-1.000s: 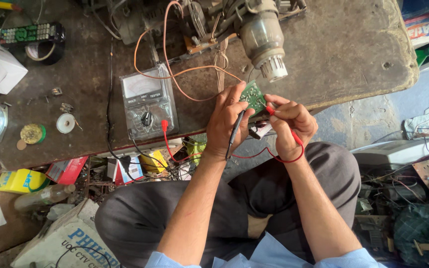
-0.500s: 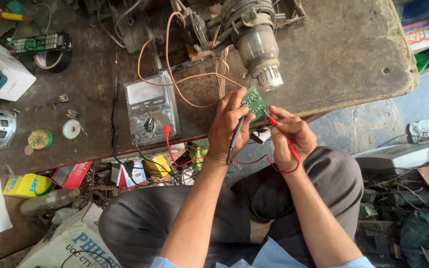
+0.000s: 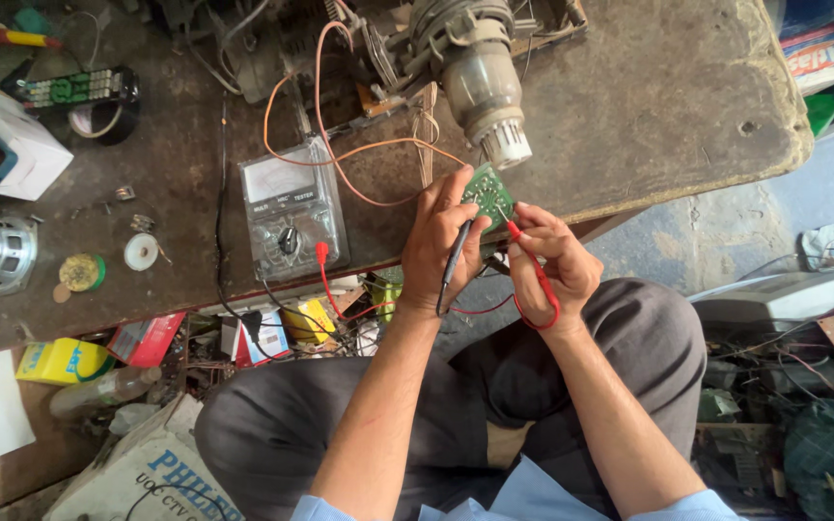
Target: The person uses a multimeter to test a small green circuit board and a larger brown board with a motor attached. They touch the probes to various points on the boards and wires, then set the boards down on the cluttered workbench.
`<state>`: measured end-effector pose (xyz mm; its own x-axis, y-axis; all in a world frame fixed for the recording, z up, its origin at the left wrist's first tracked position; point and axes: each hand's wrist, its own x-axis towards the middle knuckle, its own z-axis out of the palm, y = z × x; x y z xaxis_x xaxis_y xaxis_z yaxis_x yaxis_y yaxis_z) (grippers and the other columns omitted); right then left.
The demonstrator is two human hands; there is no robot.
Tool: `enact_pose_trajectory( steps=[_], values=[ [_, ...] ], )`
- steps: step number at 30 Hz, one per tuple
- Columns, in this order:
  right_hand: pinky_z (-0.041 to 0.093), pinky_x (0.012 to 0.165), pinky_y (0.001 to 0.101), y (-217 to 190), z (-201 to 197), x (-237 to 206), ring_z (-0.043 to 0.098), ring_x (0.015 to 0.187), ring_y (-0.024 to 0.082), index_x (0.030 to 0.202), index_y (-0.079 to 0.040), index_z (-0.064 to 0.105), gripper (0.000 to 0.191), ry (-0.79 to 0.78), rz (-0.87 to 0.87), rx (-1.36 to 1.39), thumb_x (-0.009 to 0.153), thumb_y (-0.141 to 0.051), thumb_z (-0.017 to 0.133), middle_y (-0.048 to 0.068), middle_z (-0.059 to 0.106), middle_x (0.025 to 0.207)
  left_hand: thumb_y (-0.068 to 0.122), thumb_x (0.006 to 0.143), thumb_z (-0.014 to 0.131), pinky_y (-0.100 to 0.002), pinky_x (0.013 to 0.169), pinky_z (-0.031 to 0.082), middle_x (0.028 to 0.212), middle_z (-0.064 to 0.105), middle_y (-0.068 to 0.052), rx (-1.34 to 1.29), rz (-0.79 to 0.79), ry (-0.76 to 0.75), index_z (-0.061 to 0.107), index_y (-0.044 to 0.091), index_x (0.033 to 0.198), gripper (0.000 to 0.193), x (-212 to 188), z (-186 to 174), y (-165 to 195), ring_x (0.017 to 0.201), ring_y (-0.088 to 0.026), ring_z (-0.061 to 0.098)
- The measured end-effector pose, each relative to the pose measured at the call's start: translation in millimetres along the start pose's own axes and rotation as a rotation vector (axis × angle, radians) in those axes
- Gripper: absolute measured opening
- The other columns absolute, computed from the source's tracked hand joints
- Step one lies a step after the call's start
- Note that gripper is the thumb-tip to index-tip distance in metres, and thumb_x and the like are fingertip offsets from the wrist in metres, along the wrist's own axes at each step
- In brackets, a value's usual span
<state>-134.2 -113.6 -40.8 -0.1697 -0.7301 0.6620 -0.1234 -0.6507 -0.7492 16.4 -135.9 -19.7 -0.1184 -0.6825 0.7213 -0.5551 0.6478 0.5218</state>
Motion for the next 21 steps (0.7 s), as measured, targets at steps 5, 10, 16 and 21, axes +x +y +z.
enact_pose_trajectory(
  steps=[5,10,16,21],
  values=[
    [0.058,0.102,0.0409,-1,1,-14,0.070,0.122,0.035,0.104,0.003,0.058,0.018,-0.019,0.061,0.154,0.094,0.015,0.065,0.017,0.071,0.106,0.010,0.105,0.065,-0.046,0.107,0.053,0.141,0.061,-0.021,-0.051,-0.108,0.005,0.049,0.003,0.117,0.021,8,-1,8,0.125,-0.040,0.062],
    [0.057,0.107,0.0428,2,-2,-19,0.067,0.127,0.034,0.112,0.004,0.055,0.021,-0.045,0.116,0.213,0.095,0.014,0.063,0.015,0.068,0.113,0.007,0.107,0.060,-0.040,0.111,0.051,0.142,0.061,-0.020,-0.094,-0.290,0.107,0.055,0.002,0.117,0.013,4,-20,34,0.132,-0.032,0.061],
    [0.058,0.106,0.0403,6,-2,-19,0.067,0.128,0.032,0.113,0.004,0.058,0.020,-0.056,0.151,0.154,0.097,0.011,0.066,0.017,0.069,0.117,0.016,0.108,0.055,-0.032,0.093,0.045,0.144,0.064,-0.020,-0.237,-0.696,0.278,0.055,0.000,0.114,0.018,-31,-33,63,0.105,-0.019,0.056],
    [0.058,0.104,0.0354,8,-10,-21,0.070,0.121,0.025,0.116,0.001,0.060,0.020,-0.044,0.169,0.117,0.101,-0.003,0.071,0.019,0.070,0.129,0.021,0.110,0.052,-0.032,0.091,0.056,0.139,0.064,-0.023,-0.375,-0.817,0.299,0.054,-0.002,0.116,0.024,-43,-27,69,0.110,-0.019,0.065]
  ],
)
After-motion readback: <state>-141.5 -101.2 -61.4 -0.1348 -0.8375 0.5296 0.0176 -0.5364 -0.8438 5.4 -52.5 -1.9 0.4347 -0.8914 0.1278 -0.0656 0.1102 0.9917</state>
